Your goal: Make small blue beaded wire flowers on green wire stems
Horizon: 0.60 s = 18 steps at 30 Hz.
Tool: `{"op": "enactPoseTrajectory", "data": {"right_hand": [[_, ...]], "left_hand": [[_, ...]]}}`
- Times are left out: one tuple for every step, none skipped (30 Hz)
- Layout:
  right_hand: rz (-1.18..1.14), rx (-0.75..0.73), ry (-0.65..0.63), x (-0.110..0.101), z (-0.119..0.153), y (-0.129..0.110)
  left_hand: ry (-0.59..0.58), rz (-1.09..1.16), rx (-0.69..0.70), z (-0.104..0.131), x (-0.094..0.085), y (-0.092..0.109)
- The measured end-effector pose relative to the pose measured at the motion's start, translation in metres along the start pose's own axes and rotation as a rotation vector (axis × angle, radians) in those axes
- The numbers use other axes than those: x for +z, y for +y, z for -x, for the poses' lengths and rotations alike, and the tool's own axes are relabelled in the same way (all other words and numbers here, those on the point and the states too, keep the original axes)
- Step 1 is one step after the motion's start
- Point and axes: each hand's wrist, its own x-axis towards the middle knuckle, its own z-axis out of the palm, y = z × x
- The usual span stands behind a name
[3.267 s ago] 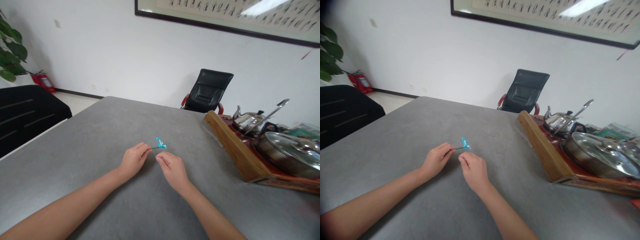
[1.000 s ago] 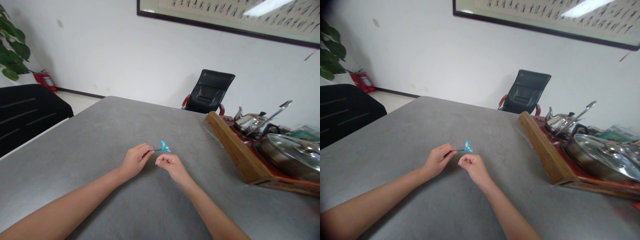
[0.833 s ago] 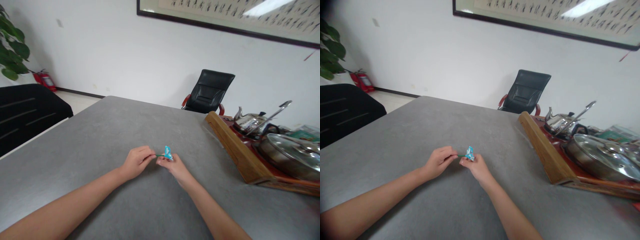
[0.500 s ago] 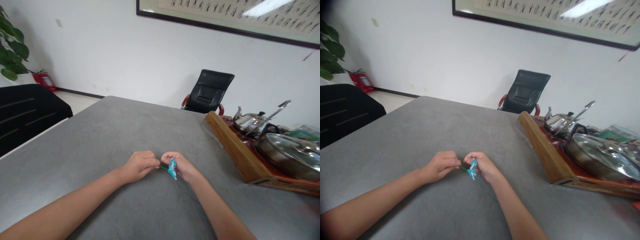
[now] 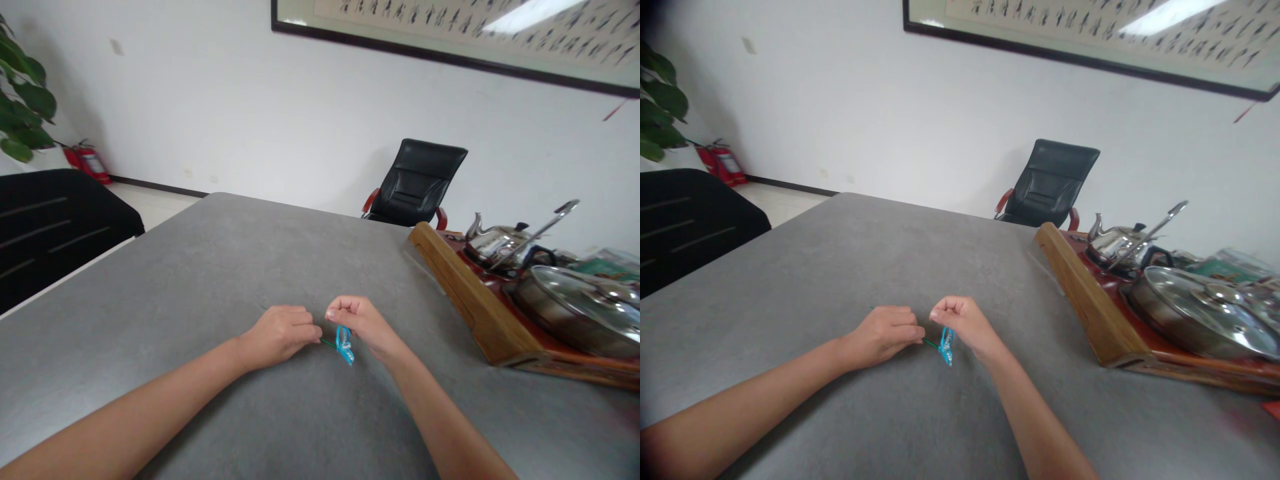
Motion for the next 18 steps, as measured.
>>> {"op": "enactPoseTrajectory", "data": {"right_hand": [[0.048,-0.040,0.011,0.000,-0.001,0.000],[0.095,-0.076,0.022,0.000,-0.001,0.001],[0.142,-0.106,0.034,0.000,-0.001,0.002],[0.189,-0.129,0.050,0.001,-0.001,0.002],[0.239,-0.148,0.069,0.002,-0.001,0.002],[0.288,-0.166,0.089,0.003,0.000,0.001],[0.332,-0.182,0.110,0.004,0.002,0.000],[0.367,-0.195,0.127,0.005,0.003,-0.001],[0.396,-0.205,0.138,0.006,0.005,-0.003],[0.421,-0.213,0.148,0.008,0.007,-0.005],[0.444,-0.223,0.157,0.009,0.008,-0.008],[0.467,-0.234,0.168,0.010,0.010,-0.010],[0.492,-0.249,0.179,0.012,0.011,-0.012],[0.520,-0.265,0.188,0.013,0.013,-0.013],[0.550,-0.281,0.196,0.014,0.014,-0.015],[0.580,-0.295,0.201,0.015,0.015,-0.016],[0.611,-0.308,0.204,0.017,0.016,-0.017],[0.641,-0.318,0.208,0.018,0.018,-0.018]], "left_hand": [[0.009,0.000,-0.004,0.000,0.001,-0.001],[0.018,0.001,-0.009,0.000,0.001,-0.001],[0.025,0.001,-0.014,0.000,0.002,-0.001],[0.029,0.002,-0.018,0.000,0.002,-0.002],[0.028,0.004,-0.023,0.000,0.003,-0.002],[0.027,0.004,-0.028,0.000,0.003,-0.002],[0.027,0.003,-0.034,0.001,0.003,-0.003],[0.027,0.002,-0.042,0.001,0.004,-0.003],[0.030,-0.001,-0.055,0.001,0.004,-0.004],[0.038,-0.005,-0.076,0.002,0.005,-0.004],[0.050,-0.011,-0.106,0.002,0.005,-0.005],[0.067,-0.018,-0.143,0.003,0.005,-0.005],[0.087,-0.026,-0.185,0.003,0.006,-0.005],[0.107,-0.032,-0.229,0.003,0.006,-0.006],[0.125,-0.038,-0.272,0.003,0.006,-0.006],[0.139,-0.040,-0.309,0.003,0.006,-0.006],[0.148,-0.039,-0.339,0.003,0.006,-0.006],[0.156,-0.037,-0.365,0.003,0.006,-0.006]]}}
